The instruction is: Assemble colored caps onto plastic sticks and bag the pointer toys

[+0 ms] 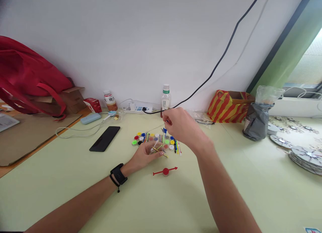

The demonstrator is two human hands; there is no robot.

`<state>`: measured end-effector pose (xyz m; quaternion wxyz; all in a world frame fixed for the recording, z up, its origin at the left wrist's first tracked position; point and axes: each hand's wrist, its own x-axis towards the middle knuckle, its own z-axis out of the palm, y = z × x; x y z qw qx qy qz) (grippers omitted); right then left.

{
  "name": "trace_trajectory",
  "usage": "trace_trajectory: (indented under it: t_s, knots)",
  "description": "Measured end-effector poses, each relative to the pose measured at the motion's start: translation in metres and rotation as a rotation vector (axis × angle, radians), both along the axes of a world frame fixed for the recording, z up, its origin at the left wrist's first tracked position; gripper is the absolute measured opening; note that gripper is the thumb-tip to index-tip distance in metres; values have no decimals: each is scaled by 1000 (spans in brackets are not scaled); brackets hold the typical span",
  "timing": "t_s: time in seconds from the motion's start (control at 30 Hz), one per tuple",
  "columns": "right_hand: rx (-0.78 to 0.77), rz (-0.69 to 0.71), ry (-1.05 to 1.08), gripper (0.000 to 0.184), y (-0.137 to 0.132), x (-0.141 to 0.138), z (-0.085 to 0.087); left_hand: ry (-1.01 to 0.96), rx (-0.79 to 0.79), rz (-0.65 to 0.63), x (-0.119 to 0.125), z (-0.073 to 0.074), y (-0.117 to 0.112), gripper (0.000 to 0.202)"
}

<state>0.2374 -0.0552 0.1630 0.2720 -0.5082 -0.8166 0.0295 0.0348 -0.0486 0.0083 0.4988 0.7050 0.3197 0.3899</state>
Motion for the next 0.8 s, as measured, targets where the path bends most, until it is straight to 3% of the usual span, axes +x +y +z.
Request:
trace_trajectory:
  t_s: [0.1,0.43,0.67,0.8]
  knots:
    - [-37,5,-31,19,1,-1,-3,-9,12,-1,0,0,0,33]
    - [-267,245,186,7,2,-10,-1,-61,-35,-29,1,-7,3,33]
    - [-329,299,37,12,6,-18,-15,-47,-55,19,0,-7,4,36]
    - [-296,285,3,20,3,-13,-9,-53,-60,-28,0,-5,2,38]
